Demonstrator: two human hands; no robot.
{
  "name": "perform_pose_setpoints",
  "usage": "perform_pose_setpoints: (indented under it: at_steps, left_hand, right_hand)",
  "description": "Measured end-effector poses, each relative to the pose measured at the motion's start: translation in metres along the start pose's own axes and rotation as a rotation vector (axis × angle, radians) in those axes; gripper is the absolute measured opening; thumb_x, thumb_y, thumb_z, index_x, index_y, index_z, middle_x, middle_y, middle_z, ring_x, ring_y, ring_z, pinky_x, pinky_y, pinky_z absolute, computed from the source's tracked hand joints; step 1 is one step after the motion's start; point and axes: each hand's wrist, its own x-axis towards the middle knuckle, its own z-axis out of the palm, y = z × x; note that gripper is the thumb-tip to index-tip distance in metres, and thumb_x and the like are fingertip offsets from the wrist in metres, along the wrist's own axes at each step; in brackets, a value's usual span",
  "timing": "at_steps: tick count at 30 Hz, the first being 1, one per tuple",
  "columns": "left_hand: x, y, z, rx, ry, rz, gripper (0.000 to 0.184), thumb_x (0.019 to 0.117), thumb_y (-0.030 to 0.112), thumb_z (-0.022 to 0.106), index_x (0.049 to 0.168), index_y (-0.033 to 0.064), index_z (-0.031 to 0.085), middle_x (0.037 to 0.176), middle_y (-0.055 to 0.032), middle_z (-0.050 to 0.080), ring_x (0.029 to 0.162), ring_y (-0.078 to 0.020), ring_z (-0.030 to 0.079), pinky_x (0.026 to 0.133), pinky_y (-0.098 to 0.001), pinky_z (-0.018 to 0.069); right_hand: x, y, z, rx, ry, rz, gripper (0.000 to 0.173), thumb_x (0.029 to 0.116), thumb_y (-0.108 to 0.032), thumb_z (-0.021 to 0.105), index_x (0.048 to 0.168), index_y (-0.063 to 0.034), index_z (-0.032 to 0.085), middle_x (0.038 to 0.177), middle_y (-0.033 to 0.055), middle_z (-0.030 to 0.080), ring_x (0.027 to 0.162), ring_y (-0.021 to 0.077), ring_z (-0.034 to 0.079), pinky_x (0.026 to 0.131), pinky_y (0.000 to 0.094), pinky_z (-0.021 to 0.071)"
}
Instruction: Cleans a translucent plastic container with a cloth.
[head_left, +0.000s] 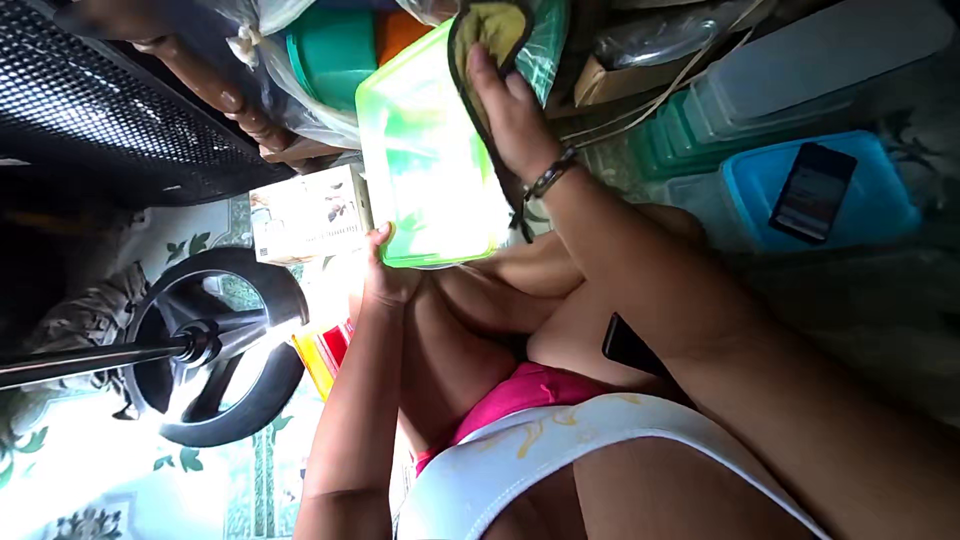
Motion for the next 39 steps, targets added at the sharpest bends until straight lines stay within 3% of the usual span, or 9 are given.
perform_pose_setpoints:
  at_steps: [4,7,12,18,24,31,36,38,39]
  left_hand:
    - [0.005,0.006,-0.002,-0.297,0.288,-0.038,0.054,0.0976,0.057,0.051,0.129,0.0146,0.056,0.119,-0.0108,0.067,0.108,-0.0261,0.068,0.088,-0.0492,0.0590]
    - [0.005,0.010,0.003,-0.284,0.299,-0.090,0.046,0.0982,0.057,0.049,0.119,0.0179,0.062,0.106,-0.0055,0.072,0.096,-0.0186,0.072,0.078,-0.0412,0.0621]
    - [0.004,0.005,-0.011,-0.227,-0.133,-0.174,0.043,0.0867,0.053,0.068,0.112,0.0192,0.071,0.103,-0.0059,0.074,0.093,-0.0187,0.073,0.077,-0.0405,0.0626]
    - [-0.002,0.010,-0.015,-0.241,-0.336,-0.175,0.029,0.0805,0.038,0.078,0.100,0.0163,0.077,0.095,-0.0061,0.076,0.088,-0.0174,0.074,0.077,-0.0389,0.0628]
    - [-0.032,0.038,0.041,-0.099,-0.062,-0.006,0.031,0.0933,0.011,0.051,0.067,0.0189,0.066,0.069,0.0013,0.072,0.062,-0.0044,0.069,0.058,-0.0200,0.0572]
    - [0.013,-0.002,-0.041,-0.255,-0.322,-0.273,0.043,0.0804,0.051,0.074,0.107,0.0170,0.074,0.097,-0.0064,0.074,0.086,-0.0191,0.073,0.071,-0.0414,0.0619]
    - [-0.011,0.011,0.025,0.336,0.025,-0.128,0.039,0.1028,0.049,0.044,0.118,0.0188,0.064,0.095,-0.0001,0.074,0.081,-0.0089,0.071,0.071,-0.0297,0.0608]
    - [-0.005,0.003,0.038,0.718,0.076,-0.025,0.039,0.1110,0.029,0.036,0.145,0.0178,0.051,0.122,0.0008,0.067,0.098,-0.0078,0.067,0.084,-0.0307,0.0584]
    - [0.000,-0.004,0.037,0.848,0.039,0.017,0.046,0.1094,0.023,0.040,0.155,0.0191,0.041,0.143,-0.0023,0.057,0.112,-0.0117,0.064,0.092,-0.0357,0.0556]
  right_hand:
    - [-0.094,0.021,0.036,-0.046,-0.101,-0.044,0.048,0.1103,-0.038,0.040,0.130,0.0024,0.057,0.119,0.0174,0.066,0.115,0.0176,0.064,0.102,0.0393,0.0519]
    - [-0.135,0.037,0.041,-0.079,-0.073,-0.206,0.049,0.1095,-0.037,0.041,0.128,0.0051,0.059,0.121,0.0169,0.066,0.120,0.0144,0.061,0.106,0.0349,0.0478]
    - [-0.067,0.002,0.012,-0.104,0.028,-0.331,0.044,0.1079,-0.021,0.046,0.137,0.0107,0.054,0.140,0.0218,0.058,0.136,0.0183,0.052,0.117,0.0339,0.0392]
    - [0.018,-0.035,-0.024,-0.108,-0.044,0.127,0.047,0.1111,-0.038,0.034,0.115,-0.0015,0.062,0.100,0.0091,0.066,0.094,0.0127,0.066,0.085,0.0363,0.0540]
    - [0.019,-0.040,-0.050,0.335,-0.388,0.200,0.036,0.1095,-0.012,0.023,0.102,-0.0156,0.058,0.083,-0.0140,0.063,0.077,-0.0105,0.059,0.074,0.0100,0.0513]
    - [0.004,0.015,-0.015,0.356,-0.165,-0.059,0.046,0.1106,-0.017,0.034,0.154,-0.0043,0.041,0.156,0.0062,0.045,0.142,0.0042,0.041,0.118,0.0229,0.0336]
    - [-0.029,0.002,-0.005,0.226,0.164,-0.343,0.039,0.1067,0.000,0.031,0.136,0.0234,0.045,0.140,0.0348,0.051,0.135,0.0215,0.050,0.112,0.0174,0.0343]
    - [-0.042,-0.093,-0.037,-0.317,-0.176,0.386,0.044,0.1092,0.000,0.035,0.153,0.0042,0.035,0.161,0.0097,0.038,0.145,0.0070,0.036,0.116,0.0189,0.0281]
    - [-0.043,-0.040,-0.026,-0.232,-0.026,0.092,0.037,0.1070,-0.002,0.042,0.140,0.0145,0.048,0.144,0.0258,0.053,0.133,0.0222,0.053,0.109,0.0251,0.0408]
